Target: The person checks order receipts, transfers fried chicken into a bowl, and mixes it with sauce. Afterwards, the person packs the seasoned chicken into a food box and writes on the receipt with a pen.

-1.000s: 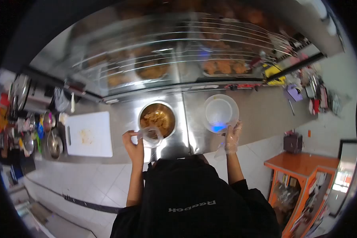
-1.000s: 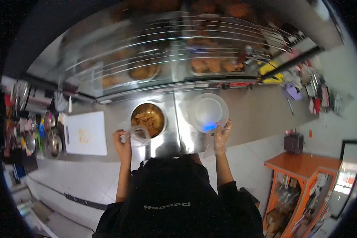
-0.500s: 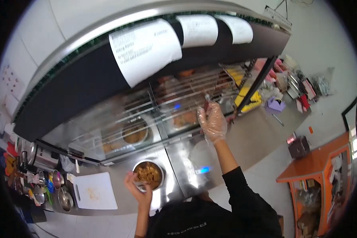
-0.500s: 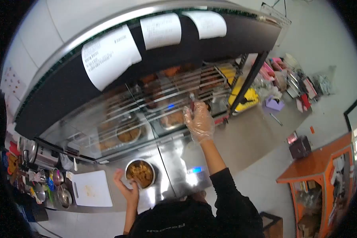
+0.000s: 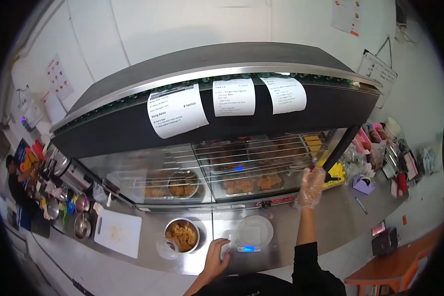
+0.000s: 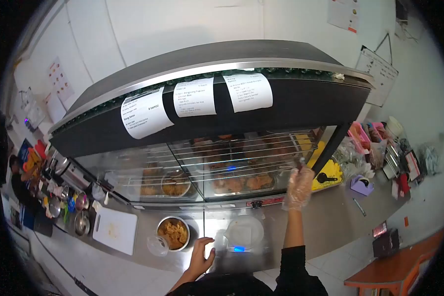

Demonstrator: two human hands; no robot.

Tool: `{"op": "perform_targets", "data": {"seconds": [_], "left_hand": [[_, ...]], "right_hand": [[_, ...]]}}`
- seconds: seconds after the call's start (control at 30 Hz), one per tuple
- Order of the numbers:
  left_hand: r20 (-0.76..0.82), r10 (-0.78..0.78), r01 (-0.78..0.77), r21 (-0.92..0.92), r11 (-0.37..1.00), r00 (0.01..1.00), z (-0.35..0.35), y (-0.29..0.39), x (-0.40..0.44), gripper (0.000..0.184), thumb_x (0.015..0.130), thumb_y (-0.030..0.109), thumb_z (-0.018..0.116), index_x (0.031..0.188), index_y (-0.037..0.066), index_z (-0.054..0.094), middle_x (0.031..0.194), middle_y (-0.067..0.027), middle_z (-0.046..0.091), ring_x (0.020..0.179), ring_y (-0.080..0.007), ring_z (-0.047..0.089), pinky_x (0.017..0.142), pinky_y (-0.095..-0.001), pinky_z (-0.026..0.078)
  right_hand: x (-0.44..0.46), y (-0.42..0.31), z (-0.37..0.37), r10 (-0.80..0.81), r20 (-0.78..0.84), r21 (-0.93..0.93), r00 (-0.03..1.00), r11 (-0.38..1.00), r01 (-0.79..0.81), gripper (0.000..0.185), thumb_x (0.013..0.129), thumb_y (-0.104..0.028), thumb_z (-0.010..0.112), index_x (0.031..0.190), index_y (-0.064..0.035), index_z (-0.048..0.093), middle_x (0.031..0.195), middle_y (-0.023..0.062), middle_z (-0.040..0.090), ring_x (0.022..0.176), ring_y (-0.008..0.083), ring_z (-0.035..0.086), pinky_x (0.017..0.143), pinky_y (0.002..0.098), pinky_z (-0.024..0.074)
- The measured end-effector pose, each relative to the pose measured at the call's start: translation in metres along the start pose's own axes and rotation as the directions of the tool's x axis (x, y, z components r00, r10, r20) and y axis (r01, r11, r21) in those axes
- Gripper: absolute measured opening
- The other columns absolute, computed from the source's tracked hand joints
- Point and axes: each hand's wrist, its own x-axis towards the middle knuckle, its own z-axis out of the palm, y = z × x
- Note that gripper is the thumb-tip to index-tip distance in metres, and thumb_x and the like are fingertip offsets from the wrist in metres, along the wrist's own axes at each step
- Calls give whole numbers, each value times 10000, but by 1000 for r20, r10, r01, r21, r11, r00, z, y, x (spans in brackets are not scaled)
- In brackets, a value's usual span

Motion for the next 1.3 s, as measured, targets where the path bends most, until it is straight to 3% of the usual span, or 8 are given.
{"op": "perform_targets", "data": {"seconds": [0.2, 0.33, 0.4, 0.43, 0.57, 0.77, 1.03, 1.3], "left_hand": [[306, -102, 154, -152, 976, 947, 38, 8, 1, 428, 789, 102, 662, 1168, 18, 481, 1108, -191, 517, 1048, -338, 513, 901, -386, 419], [76, -73, 82, -118, 990, 994, 46, 46, 6, 812, 717, 305, 783, 1306, -5, 317, 1186, -212, 441, 1099, -330, 476, 952, -392, 397], [-124, 19, -23, -28, 999, 992, 48, 47, 6, 901, 667, 324, 811, 1323, -6, 289, 1192, -220, 421, 1119, -363, 443, 966, -421, 376], [-218, 70, -64, 32, 997, 973, 48, 44, 4, 945, 642, 333, 825, 1331, -6, 274, 1195, -224, 411, 1129, -380, 426, 973, -436, 366], [-567, 78, 72, 238, 969, 820, 7, 0, 5, 947, 569, 240, 794, 1328, -1, 282, 1168, -215, 393, 1115, -374, 396, 958, -454, 342], [-725, -34, 383, 323, 866, 688, -112, -39, -32, 705, 575, 184, 771, 1199, 51, 472, 1024, -115, 517, 959, -284, 488, 860, -400, 373], [-821, -240, 515, 76, 854, 518, -255, -153, -62, 107, 772, 32, 614, 877, 38, 597, 606, -26, 494, 504, -100, 451, 499, -230, 390], [-929, 124, 408, 269, 872, 348, -450, -259, 28, 69, 799, 43, 580, 858, 8, 591, 667, -55, 508, 550, -136, 435, 503, -271, 360]], "right_hand": [[17, -1, -27, 188, -87, -220, 978, 954, -203, 333, 865, -186, 619, 1102, 8, 488, 1021, 142, 528, 903, 261, 547, 767, 344, 458], [-50, -26, 6, 367, -60, 473, 928, 829, -298, 396, 916, -319, 554, 1195, -56, 456, 1108, 90, 522, 967, 210, 535, 784, 341, 468], [-129, -56, 29, 537, 476, 668, 696, 293, -684, 469, 924, -499, 456, 1231, -144, 456, 1160, 44, 503, 999, 218, 513, 790, 357, 468], [-165, -75, 32, 294, 674, 656, 677, 182, -732, 523, 917, -561, 400, 1249, -160, 453, 1213, 36, 479, 1060, 221, 496, 816, 372, 454], [-230, -158, 20, -149, 961, -247, -232, -90, -965, 528, 962, -470, 364, 1272, -52, 451, 1230, 70, 523, 1138, 217, 490, 953, 343, 404], [-289, -200, 21, -473, 868, 254, -154, 688, -680, 432, 982, -228, 380, 1323, 37, 393, 1310, 109, 466, 1201, 201, 434, 1029, 313, 316], [-266, -320, 36, -599, 749, 259, -284, 658, -707, 444, 928, -145, 513, 1335, -2, 408, 1394, 138, 367, 1273, 214, 369, 1010, 337, 352], [-267, -291, 53, 54, 974, 126, 220, 679, -723, 297, 945, -235, 514, 1169, -45, 559, 1112, 76, 599, 986, 168, 586, 858, 299, 448]]}}
